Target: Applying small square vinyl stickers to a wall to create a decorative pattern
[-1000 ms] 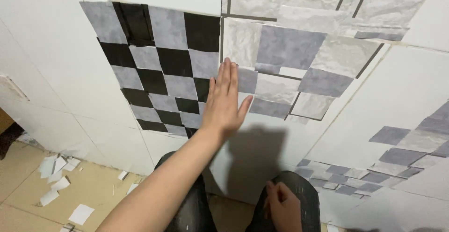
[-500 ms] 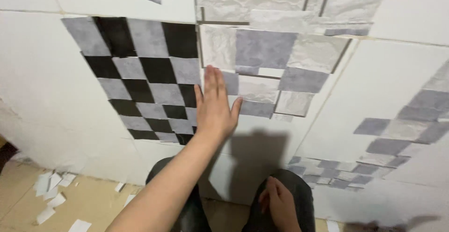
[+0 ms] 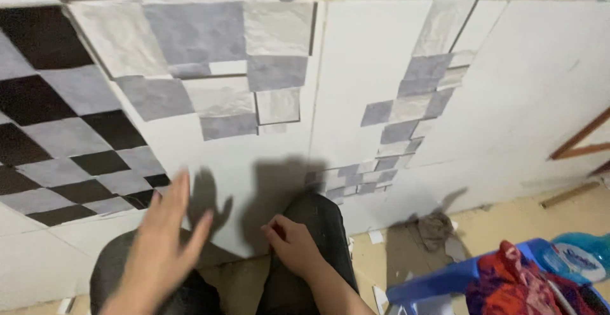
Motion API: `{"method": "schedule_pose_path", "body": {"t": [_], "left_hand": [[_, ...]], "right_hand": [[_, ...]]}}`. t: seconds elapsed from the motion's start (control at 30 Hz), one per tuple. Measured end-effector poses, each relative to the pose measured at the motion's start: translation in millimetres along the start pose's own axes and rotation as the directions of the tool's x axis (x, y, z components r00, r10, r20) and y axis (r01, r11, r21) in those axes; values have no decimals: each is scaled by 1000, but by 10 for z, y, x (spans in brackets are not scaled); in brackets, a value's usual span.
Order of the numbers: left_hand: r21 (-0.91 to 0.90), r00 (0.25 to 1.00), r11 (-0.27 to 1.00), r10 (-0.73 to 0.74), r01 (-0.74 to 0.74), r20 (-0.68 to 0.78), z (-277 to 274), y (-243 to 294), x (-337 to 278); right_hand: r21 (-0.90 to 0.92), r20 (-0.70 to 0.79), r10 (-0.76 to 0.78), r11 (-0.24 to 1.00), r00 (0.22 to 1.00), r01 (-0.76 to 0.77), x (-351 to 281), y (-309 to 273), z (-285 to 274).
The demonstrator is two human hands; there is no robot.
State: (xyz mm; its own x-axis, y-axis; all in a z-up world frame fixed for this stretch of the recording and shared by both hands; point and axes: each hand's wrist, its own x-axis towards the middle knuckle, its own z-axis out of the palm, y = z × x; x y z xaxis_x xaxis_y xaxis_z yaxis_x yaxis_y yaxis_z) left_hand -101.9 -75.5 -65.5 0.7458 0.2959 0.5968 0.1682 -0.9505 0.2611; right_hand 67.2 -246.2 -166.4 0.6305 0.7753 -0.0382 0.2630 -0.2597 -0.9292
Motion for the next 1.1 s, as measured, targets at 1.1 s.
{"method": "schedule_pose_path", "body": {"t": [1.1], "left_hand": [[303, 500, 940, -341, 158, 796, 648, -392, -999]], "right_hand": [[-523, 250, -18, 839, 968, 151, -10, -25, 85]]}}
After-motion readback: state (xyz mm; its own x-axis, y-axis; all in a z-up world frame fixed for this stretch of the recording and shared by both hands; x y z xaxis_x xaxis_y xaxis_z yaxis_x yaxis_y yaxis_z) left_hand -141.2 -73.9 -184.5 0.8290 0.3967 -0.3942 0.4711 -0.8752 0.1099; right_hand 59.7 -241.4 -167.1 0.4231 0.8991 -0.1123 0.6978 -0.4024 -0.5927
